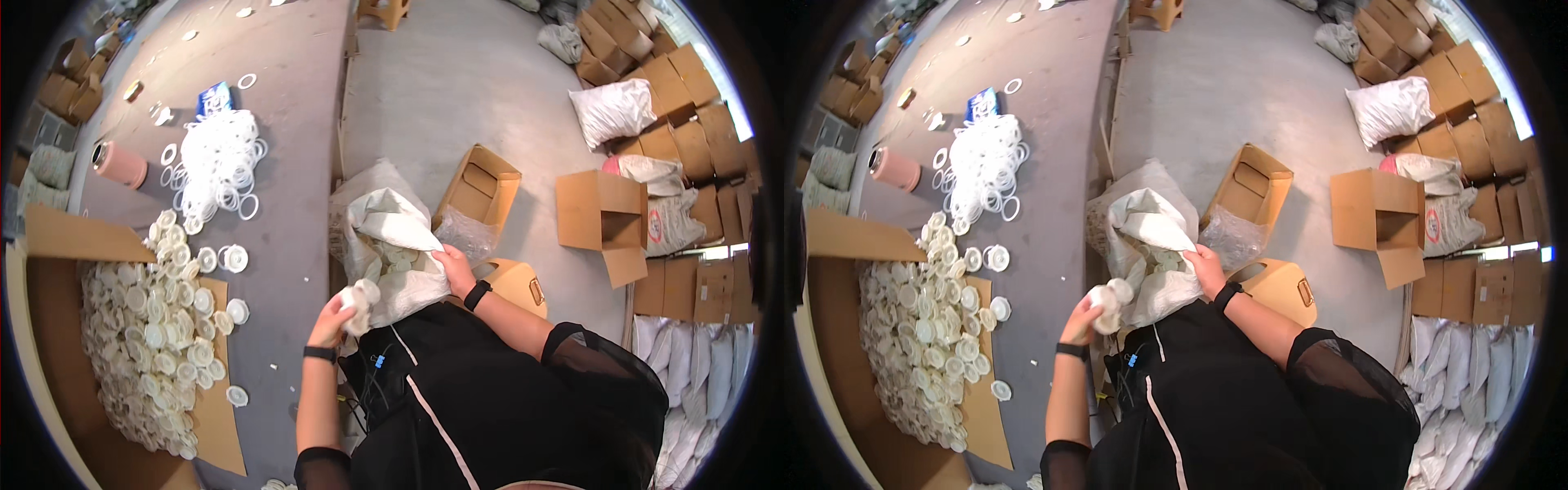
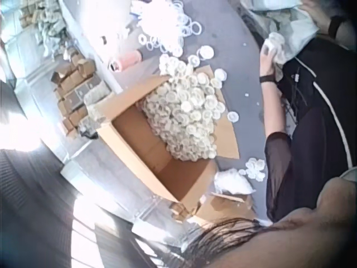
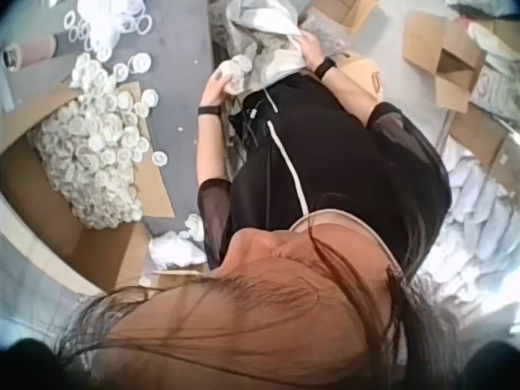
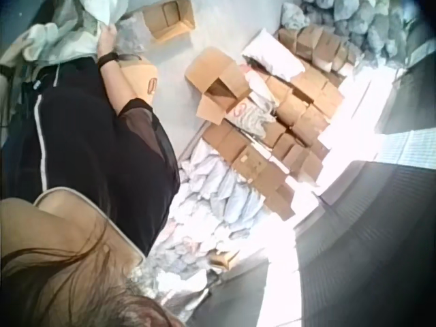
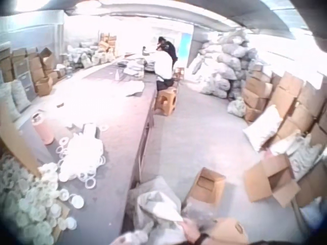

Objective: Manually assembling white plastic caps and rings at a workbench.

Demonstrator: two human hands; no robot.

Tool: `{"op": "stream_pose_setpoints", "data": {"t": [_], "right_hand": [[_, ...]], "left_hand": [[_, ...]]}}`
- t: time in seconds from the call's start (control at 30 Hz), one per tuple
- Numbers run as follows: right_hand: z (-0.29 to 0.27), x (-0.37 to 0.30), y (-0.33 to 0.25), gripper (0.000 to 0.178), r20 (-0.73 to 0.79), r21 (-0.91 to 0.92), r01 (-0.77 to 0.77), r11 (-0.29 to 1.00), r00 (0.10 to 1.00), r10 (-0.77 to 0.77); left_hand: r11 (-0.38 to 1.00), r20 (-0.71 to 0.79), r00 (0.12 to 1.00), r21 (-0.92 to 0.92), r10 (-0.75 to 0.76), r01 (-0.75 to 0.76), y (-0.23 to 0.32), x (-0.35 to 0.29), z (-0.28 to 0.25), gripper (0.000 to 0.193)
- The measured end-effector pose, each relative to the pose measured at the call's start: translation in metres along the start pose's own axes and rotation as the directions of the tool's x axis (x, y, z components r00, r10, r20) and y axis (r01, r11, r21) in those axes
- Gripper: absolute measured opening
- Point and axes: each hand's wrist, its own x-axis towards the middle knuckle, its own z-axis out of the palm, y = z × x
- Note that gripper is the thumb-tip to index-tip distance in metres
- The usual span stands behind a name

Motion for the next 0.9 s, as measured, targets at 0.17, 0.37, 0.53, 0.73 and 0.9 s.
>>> {"op": "stream_pose_setpoints", "data": {"t": [0.17, 0.37, 0.53, 0.73, 0.9], "right_hand": [[-0.007, -0.001, -0.018, 0.022, -0.042, 0.037, 0.018, 0.999, 0.999, -0.017], [0.0, 0.004, -0.016, 0.021, -0.019, 0.025, -0.001, 1.0, 1.0, 0.001], [0.002, 0.01, -0.009, 0.019, 0.088, -0.029, -0.091, 0.995, 0.992, 0.093], [-0.013, 0.048, 0.015, 0.028, 0.158, -0.02, -0.333, 0.943, 0.93, 0.332], [-0.003, 0.068, 0.031, 0.025, 0.183, -0.198, -0.309, 0.93, 0.92, 0.345]], "left_hand": [[0.957, -0.258, 0.963, 0.251, -0.079, 0.146, -0.013, 0.078, 0.061, 0.055], [0.973, -0.445, 0.878, 0.214, 0.176, -0.086, -0.016, 0.031, 0.029, 0.02], [0.848, -0.783, 0.388, 0.314, 0.486, -0.427, -0.014, -0.114, -0.031, 0.012], [0.81, -0.583, -0.679, 0.585, 0.446, 0.031, -0.096, -0.331, -0.122, 0.02], [0.895, -0.397, -0.805, 0.132, 0.442, 0.426, -0.192, -0.496, -0.148, 0.033]]}}
